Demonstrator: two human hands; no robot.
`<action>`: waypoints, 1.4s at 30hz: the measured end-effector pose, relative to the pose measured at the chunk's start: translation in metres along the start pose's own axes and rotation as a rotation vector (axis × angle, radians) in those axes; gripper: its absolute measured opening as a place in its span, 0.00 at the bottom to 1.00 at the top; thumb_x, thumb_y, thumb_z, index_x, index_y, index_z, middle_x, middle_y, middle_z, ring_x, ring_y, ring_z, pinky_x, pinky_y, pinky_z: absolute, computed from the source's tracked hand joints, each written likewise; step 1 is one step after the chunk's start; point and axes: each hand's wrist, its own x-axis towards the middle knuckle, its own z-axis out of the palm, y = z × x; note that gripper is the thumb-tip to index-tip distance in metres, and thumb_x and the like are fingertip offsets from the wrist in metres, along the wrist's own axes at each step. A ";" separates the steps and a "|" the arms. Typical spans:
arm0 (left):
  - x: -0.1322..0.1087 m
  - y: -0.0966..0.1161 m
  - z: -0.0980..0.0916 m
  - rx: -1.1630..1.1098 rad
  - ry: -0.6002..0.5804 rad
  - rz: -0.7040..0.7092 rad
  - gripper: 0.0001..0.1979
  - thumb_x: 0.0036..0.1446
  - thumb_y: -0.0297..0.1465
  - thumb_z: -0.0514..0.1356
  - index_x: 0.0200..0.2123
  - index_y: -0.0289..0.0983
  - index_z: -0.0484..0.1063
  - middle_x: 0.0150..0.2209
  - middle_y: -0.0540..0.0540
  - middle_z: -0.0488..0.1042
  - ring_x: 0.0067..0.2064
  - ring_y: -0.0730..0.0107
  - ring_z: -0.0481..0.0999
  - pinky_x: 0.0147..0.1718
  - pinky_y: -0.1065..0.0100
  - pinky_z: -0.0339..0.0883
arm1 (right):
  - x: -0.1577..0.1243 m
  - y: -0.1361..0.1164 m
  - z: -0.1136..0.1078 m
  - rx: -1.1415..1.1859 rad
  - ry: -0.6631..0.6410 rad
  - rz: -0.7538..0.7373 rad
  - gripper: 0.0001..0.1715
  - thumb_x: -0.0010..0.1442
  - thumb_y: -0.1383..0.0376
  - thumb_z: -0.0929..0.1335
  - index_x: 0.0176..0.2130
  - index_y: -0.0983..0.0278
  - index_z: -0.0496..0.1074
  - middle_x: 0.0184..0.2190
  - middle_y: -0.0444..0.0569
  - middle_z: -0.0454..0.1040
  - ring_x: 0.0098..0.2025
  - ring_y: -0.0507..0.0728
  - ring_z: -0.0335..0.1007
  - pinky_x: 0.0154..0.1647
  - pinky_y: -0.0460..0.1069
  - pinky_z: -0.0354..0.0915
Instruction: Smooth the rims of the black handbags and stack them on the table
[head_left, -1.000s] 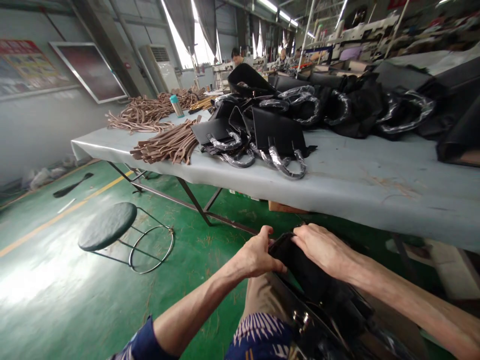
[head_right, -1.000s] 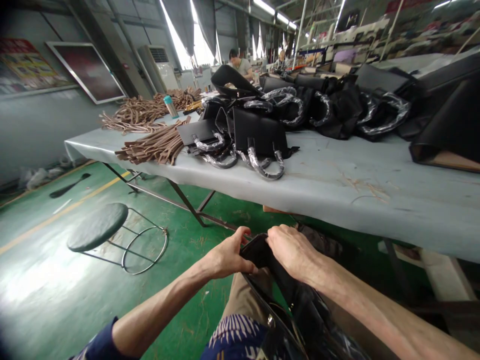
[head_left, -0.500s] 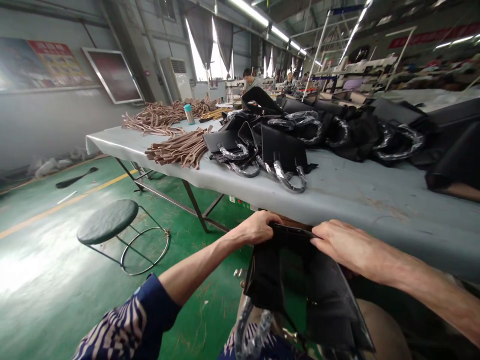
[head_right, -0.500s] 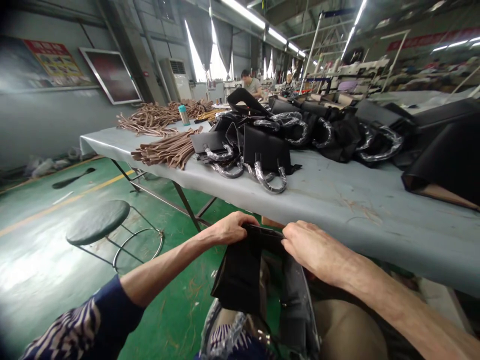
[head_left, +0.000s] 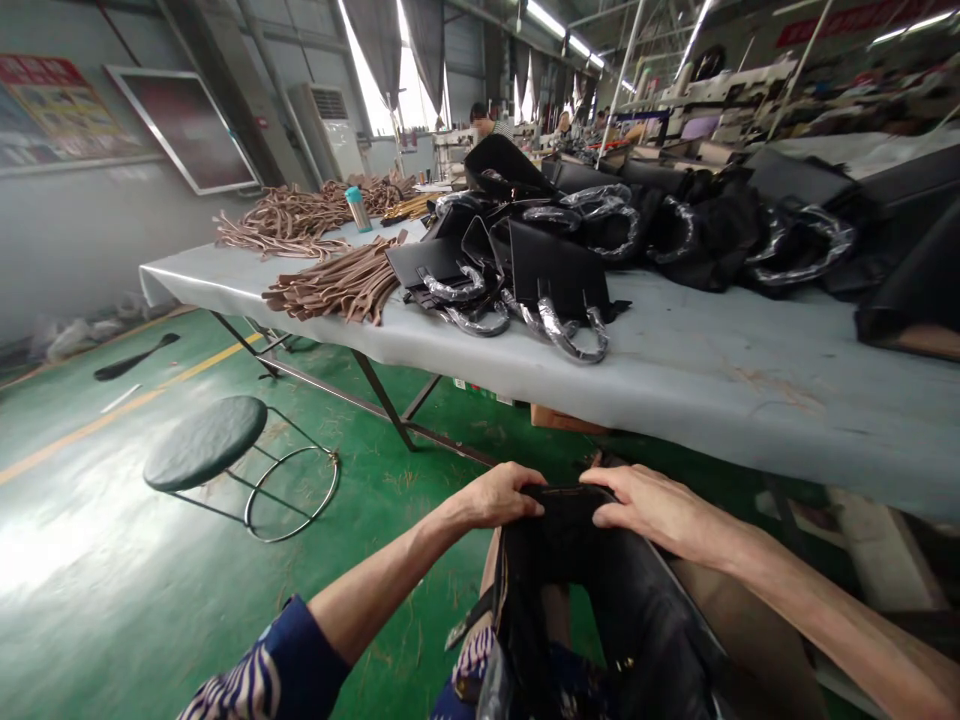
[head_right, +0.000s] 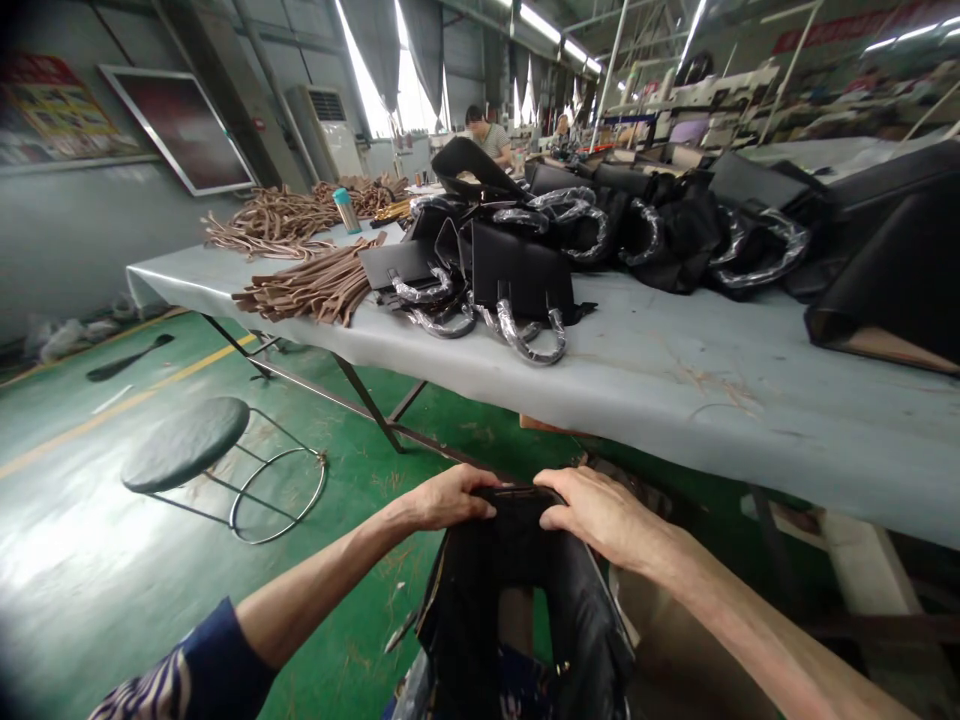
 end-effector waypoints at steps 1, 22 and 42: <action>0.001 -0.001 0.000 -0.010 -0.001 -0.003 0.19 0.45 0.28 0.55 0.44 0.35 0.71 0.33 0.51 0.71 0.34 0.71 0.67 0.34 0.73 0.62 | 0.002 -0.001 -0.001 0.022 0.000 0.006 0.14 0.50 0.61 0.64 0.39 0.56 0.71 0.34 0.45 0.73 0.41 0.57 0.67 0.38 0.47 0.57; 0.000 0.009 0.000 0.334 0.173 0.390 0.16 0.51 0.24 0.55 0.45 0.37 0.68 0.41 0.48 0.71 0.43 0.71 0.69 0.43 0.74 0.60 | 0.022 0.001 0.016 0.120 0.047 0.094 0.13 0.53 0.62 0.61 0.30 0.57 0.75 0.33 0.45 0.75 0.42 0.57 0.68 0.38 0.48 0.58; 0.014 0.011 0.014 0.352 0.326 0.180 0.06 0.48 0.29 0.56 0.27 0.36 0.73 0.29 0.51 0.72 0.30 0.74 0.68 0.30 0.75 0.59 | 0.023 -0.006 0.014 0.079 0.073 0.111 0.10 0.51 0.62 0.65 0.33 0.56 0.75 0.33 0.45 0.76 0.42 0.57 0.68 0.37 0.47 0.58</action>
